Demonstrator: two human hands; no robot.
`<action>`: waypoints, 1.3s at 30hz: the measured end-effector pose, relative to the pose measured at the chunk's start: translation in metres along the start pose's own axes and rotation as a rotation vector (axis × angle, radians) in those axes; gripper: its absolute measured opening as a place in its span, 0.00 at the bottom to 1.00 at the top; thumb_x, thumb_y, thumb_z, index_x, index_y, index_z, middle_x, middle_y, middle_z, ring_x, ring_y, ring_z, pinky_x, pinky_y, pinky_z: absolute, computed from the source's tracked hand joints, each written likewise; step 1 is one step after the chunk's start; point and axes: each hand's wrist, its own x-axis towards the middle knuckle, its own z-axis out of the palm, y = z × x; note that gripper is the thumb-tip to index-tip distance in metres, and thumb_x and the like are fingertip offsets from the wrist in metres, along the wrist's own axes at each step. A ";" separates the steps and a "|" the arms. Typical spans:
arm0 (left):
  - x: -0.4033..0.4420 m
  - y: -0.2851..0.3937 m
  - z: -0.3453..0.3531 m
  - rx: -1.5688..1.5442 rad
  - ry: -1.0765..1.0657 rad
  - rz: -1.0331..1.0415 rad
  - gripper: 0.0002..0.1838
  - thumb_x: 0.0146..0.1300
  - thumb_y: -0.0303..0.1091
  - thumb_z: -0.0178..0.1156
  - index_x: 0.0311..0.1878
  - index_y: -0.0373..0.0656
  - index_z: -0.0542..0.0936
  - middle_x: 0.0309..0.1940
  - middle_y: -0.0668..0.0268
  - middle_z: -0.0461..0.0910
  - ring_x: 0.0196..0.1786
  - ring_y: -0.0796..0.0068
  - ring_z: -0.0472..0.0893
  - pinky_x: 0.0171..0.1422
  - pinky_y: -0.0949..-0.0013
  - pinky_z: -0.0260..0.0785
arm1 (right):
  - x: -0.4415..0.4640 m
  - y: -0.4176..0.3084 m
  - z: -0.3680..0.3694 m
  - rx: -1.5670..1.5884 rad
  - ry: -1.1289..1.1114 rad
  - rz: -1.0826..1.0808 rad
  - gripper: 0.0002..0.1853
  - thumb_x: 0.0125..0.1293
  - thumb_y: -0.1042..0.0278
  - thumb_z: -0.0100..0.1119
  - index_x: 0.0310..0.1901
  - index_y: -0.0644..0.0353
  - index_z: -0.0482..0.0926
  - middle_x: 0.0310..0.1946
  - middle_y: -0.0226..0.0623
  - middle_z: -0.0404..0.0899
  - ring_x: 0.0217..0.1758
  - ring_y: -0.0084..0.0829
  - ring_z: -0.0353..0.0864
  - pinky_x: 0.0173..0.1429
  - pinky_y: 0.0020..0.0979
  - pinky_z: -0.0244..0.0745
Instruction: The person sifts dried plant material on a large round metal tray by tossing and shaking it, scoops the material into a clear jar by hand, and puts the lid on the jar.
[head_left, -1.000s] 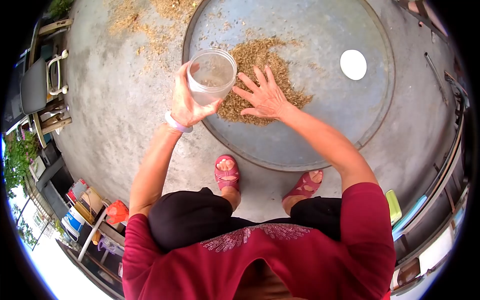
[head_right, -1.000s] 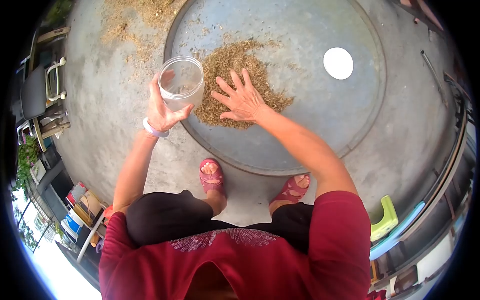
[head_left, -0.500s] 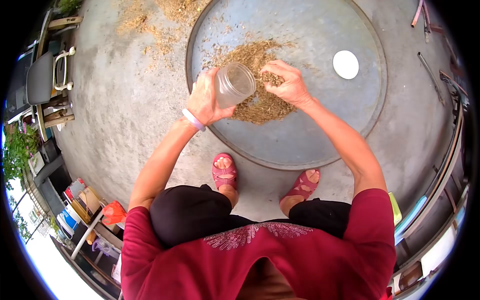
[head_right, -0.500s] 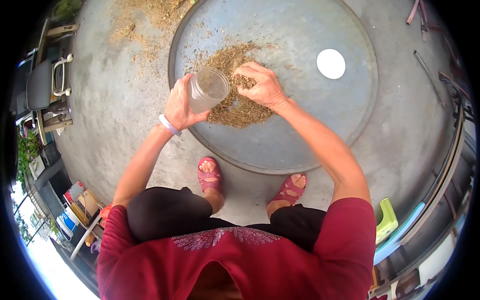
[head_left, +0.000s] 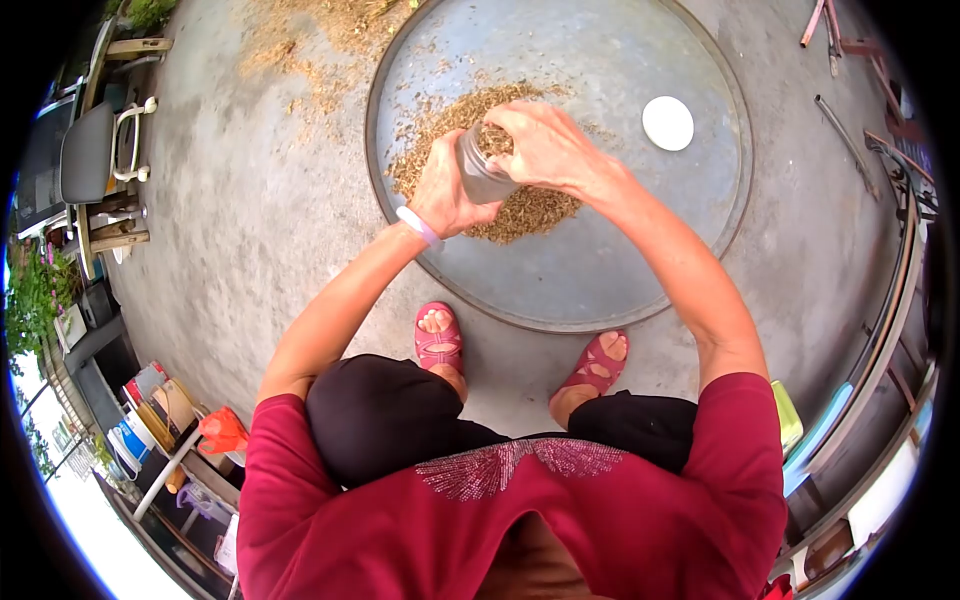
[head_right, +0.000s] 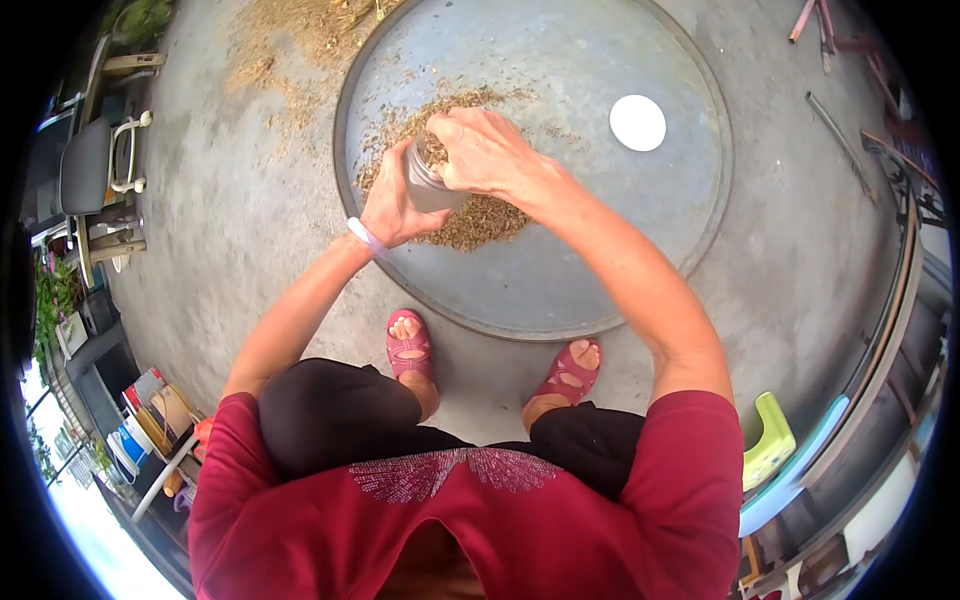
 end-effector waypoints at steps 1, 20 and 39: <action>0.000 0.001 0.000 -0.037 -0.013 -0.031 0.52 0.32 0.41 0.70 0.58 0.29 0.52 0.49 0.48 0.65 0.54 0.53 0.67 0.59 0.61 0.61 | 0.002 -0.001 0.000 0.045 -0.009 -0.009 0.19 0.44 0.67 0.60 0.40 0.65 0.76 0.36 0.46 0.77 0.42 0.44 0.75 0.47 0.36 0.71; -0.031 -0.052 -0.015 -0.276 0.114 -0.002 0.53 0.32 0.40 0.74 0.59 0.35 0.50 0.55 0.53 0.60 0.59 0.60 0.64 0.65 0.60 0.55 | -0.066 0.113 0.047 -0.052 0.171 -0.150 0.35 0.45 0.47 0.63 0.55 0.53 0.68 0.56 0.42 0.64 0.59 0.40 0.61 0.61 0.37 0.59; -0.042 -0.055 -0.021 -0.313 0.202 0.119 0.53 0.32 0.36 0.74 0.60 0.37 0.49 0.55 0.55 0.59 0.59 0.62 0.63 0.64 0.60 0.54 | 0.060 0.092 0.116 -0.312 0.240 -0.210 0.37 0.51 0.33 0.48 0.61 0.43 0.62 0.62 0.38 0.58 0.66 0.44 0.51 0.68 0.48 0.46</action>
